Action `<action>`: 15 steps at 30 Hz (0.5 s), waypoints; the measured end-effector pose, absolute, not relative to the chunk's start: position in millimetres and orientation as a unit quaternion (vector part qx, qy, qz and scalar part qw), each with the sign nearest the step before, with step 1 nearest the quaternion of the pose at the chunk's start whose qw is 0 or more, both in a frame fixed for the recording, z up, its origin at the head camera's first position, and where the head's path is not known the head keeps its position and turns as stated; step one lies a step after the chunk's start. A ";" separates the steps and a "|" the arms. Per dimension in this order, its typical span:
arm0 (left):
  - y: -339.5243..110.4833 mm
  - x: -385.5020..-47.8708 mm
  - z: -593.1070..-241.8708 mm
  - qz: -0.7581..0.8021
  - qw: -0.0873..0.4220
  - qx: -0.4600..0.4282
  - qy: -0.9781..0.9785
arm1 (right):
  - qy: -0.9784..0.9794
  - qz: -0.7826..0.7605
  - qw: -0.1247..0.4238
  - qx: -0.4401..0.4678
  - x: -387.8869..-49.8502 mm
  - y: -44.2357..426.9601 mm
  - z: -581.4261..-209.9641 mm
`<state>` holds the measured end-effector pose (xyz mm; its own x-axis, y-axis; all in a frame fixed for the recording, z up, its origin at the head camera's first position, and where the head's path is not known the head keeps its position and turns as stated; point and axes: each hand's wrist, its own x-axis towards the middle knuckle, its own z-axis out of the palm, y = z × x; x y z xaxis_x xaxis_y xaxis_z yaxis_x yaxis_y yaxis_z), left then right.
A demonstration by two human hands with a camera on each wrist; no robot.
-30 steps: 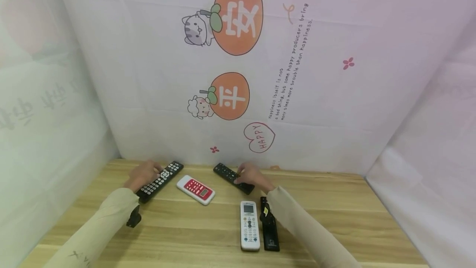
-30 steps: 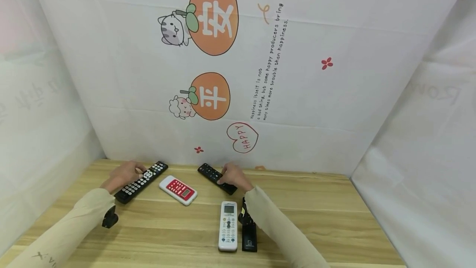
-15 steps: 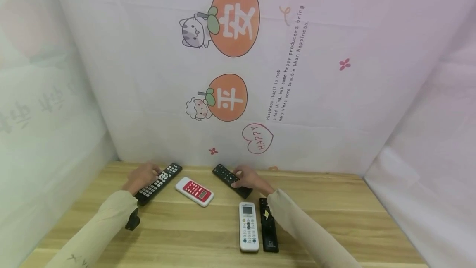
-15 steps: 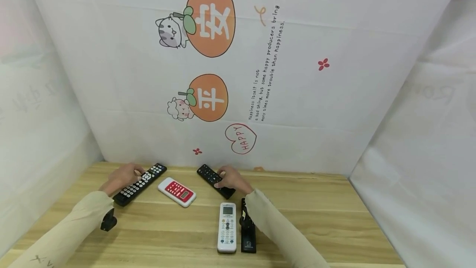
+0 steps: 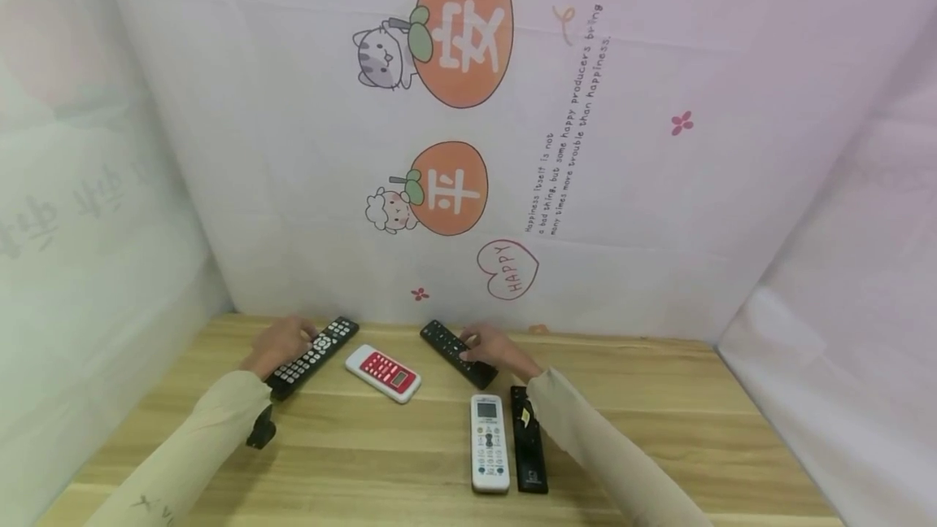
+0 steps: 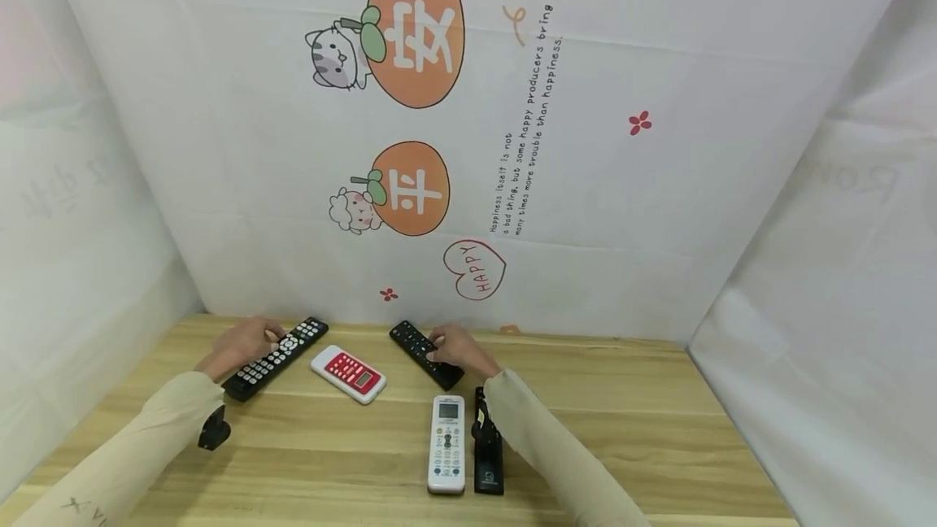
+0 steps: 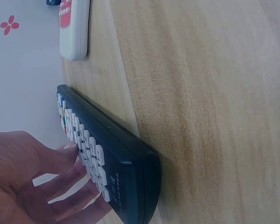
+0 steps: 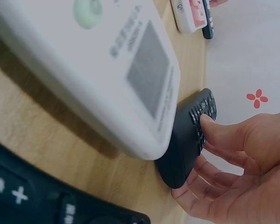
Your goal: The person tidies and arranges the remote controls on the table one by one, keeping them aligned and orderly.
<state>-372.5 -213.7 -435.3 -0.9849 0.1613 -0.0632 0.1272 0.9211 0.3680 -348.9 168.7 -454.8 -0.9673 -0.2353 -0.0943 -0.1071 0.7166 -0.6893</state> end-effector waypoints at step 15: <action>-214.2 -373.2 -435.6 0.187 0.044 0.078 0.978 | 0.920 -0.355 0.135 -0.094 -356.2 170.8 -442.6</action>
<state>-373.2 -214.2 -435.6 -0.9840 0.1688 -0.0561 0.1362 0.9176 0.3735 -356.2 170.8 -442.6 -0.9463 -0.2678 -0.1812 -0.0767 0.7304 -0.6787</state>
